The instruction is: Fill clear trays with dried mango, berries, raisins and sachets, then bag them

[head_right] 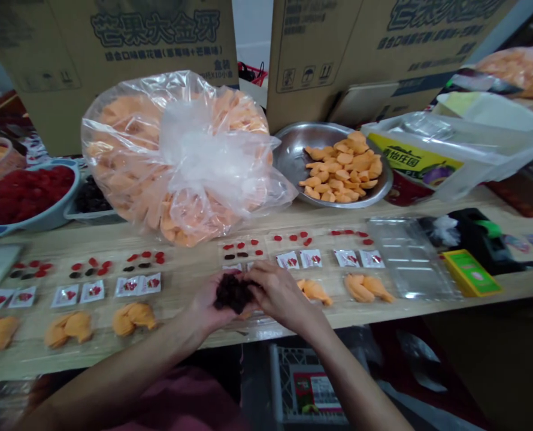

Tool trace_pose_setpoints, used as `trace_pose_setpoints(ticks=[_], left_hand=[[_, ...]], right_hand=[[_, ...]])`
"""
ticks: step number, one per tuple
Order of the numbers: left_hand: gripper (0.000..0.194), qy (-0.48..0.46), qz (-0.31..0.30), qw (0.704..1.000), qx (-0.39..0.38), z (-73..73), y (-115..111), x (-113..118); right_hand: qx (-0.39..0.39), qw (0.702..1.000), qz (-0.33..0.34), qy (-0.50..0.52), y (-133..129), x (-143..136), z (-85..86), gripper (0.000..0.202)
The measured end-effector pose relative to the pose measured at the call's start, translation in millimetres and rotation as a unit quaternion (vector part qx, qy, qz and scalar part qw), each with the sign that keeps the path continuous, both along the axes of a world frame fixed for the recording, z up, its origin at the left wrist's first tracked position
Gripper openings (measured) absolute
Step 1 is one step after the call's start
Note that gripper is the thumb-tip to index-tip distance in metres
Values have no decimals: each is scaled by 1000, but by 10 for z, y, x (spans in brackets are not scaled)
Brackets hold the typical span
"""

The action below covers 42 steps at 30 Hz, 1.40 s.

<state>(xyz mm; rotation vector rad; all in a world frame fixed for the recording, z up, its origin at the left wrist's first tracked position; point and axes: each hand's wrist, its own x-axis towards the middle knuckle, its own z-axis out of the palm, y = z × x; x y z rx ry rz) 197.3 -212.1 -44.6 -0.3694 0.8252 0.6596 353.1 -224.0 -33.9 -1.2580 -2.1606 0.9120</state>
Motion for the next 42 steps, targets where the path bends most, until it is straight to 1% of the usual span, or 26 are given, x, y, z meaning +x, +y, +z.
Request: trace_pose_setpoints(ticks=[2,5,7,9,11,13,15,18,21,24,27,29,30,32,34,36,38,40,42], left_hand=[[31,-22,-25,999,-1,-20,-33,47],[30,-46,-43,998,9,-45,-46,103],[29,-49,-48,997,17,-48,-25,141],[30,-43,-60,997,22,-35,6,178],[33,-33,-68,997,28,-10,35,209],[33,-20,-72,997,32,19,54,228],[33,-9,-73,997,33,43,63,237],[31,-4,-72,997,31,56,64,240],[31,-8,-72,997,26,39,64,233],[30,-15,-69,997,23,19,72,217],[30,-14,-65,998,18,22,94,210],[31,-15,-62,998,19,40,116,218],[32,-17,-60,998,20,52,129,227],[33,-24,-55,998,26,74,154,252],[33,-33,-48,998,34,85,178,282],[34,-41,-40,998,40,81,200,313],[34,-44,-38,997,41,63,220,345],[34,-45,-42,997,39,41,234,386],[32,-42,-42,997,41,27,236,442]], right_hand=[[-33,999,-13,20,-49,46,-22,21],[-80,992,-42,92,-8,179,-75,13],[-86,985,-81,126,88,308,-117,8],[-67,982,-131,119,224,452,-160,8],[-34,982,-172,66,377,579,-198,11],[-16,982,-185,-14,520,655,-224,12],[-22,980,-169,-101,635,665,-236,15],[-27,968,-135,-211,748,590,-236,19],[-23,962,-128,-242,815,541,-218,18],[-25,966,-131,-224,854,653,-182,13],[-38,977,-147,-147,858,883,-171,12],[-45,981,-160,-101,840,1004,-202,14],[-46,981,-161,-95,827,1036,-229,15],[-39,980,-159,-111,795,1040,-291,18],[-13,977,-159,-143,762,992,-343,21],[21,973,-163,-164,720,931,-356,22],[52,974,-169,-144,654,880,-311,21],[63,980,-166,-87,546,829,-207,17],[47,990,-132,-27,398,761,-69,14]])
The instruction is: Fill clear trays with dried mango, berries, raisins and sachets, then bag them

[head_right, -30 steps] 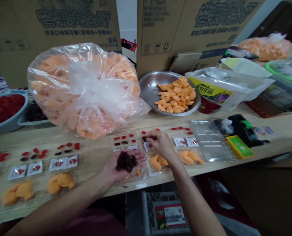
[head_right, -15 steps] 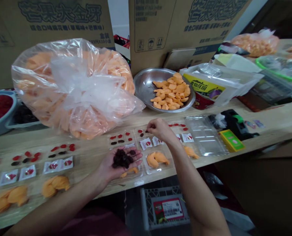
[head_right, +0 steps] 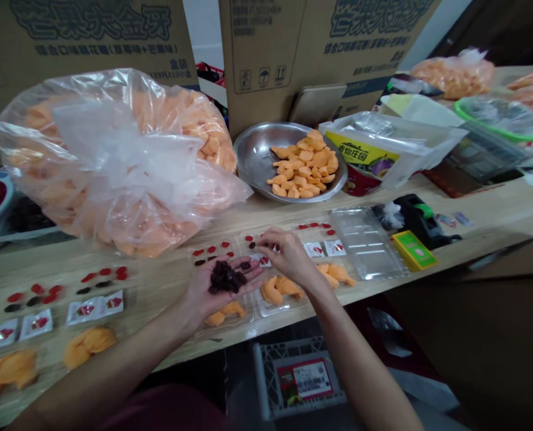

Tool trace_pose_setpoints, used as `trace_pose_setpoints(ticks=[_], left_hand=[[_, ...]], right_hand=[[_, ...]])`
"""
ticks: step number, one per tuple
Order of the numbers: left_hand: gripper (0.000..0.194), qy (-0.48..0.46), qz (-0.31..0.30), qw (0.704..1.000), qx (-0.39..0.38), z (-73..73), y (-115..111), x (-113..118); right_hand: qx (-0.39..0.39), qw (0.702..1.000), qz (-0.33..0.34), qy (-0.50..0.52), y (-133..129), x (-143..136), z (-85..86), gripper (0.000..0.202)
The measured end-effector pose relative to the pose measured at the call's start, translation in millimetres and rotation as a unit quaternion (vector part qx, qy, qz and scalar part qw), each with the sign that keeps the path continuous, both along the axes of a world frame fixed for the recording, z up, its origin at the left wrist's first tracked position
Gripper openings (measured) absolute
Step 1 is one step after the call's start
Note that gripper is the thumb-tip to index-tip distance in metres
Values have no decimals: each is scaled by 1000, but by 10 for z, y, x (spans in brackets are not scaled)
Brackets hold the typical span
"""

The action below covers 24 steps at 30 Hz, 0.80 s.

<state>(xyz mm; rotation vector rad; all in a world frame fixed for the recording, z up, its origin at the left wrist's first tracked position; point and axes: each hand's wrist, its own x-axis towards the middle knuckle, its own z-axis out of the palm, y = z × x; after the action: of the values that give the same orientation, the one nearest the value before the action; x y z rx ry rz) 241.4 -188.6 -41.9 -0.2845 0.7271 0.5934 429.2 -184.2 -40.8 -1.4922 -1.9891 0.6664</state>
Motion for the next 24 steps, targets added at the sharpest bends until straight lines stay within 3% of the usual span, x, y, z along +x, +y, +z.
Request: trace_pose_setpoints(ticks=[3,5,9,13,16,20,24], left_hand=[[26,28,11,1000,-2,5,-18,108],[23,44,7,999,-6,18,-33,182],[31,10,-35,999,-16,27,-36,300],[46,-10,-40,999,-18,7,-2,378],[50,-32,-40,999,-10,-12,26,424],[51,-47,-38,998,12,-36,43,471],[48,-33,-40,998,30,-38,45,517]], right_hand=[[-29,997,63,20,-223,-104,165,20],[-43,997,62,21,-307,-94,196,22],[-42,998,-29,48,-261,289,91,16],[-10,980,-175,-92,-55,819,-110,14],[-29,964,-195,-177,74,998,-239,19],[-36,968,-174,-179,90,935,-272,20],[18,989,-128,-68,-136,641,-71,14]])
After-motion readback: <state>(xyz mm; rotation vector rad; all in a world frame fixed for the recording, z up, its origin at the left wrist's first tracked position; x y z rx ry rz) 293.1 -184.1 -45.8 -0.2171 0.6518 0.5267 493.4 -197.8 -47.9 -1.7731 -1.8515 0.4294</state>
